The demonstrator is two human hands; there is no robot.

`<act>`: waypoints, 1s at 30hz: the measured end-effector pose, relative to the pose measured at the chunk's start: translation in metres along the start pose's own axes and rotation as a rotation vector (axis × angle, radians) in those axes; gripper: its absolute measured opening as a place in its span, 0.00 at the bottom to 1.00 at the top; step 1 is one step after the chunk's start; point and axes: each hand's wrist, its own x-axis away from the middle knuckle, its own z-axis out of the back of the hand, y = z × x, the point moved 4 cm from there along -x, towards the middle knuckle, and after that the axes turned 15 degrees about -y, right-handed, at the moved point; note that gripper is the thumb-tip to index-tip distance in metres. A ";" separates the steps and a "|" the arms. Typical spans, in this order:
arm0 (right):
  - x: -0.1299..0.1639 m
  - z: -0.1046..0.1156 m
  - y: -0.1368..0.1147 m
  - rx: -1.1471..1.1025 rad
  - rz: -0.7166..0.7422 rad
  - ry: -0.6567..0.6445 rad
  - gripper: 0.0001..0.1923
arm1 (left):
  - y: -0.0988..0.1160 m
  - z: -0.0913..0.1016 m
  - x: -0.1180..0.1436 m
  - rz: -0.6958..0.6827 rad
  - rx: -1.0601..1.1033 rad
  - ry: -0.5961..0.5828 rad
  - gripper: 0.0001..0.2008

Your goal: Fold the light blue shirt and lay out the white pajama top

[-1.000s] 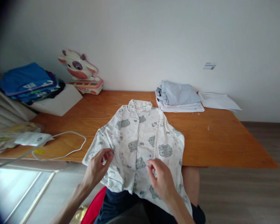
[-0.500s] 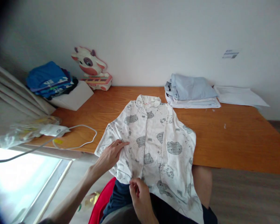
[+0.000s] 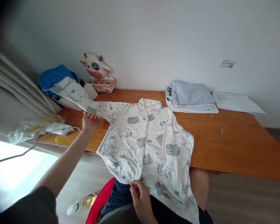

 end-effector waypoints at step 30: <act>0.034 0.123 -0.029 1.150 0.006 0.557 0.41 | -0.047 -0.076 0.143 -0.315 -1.469 -0.624 0.25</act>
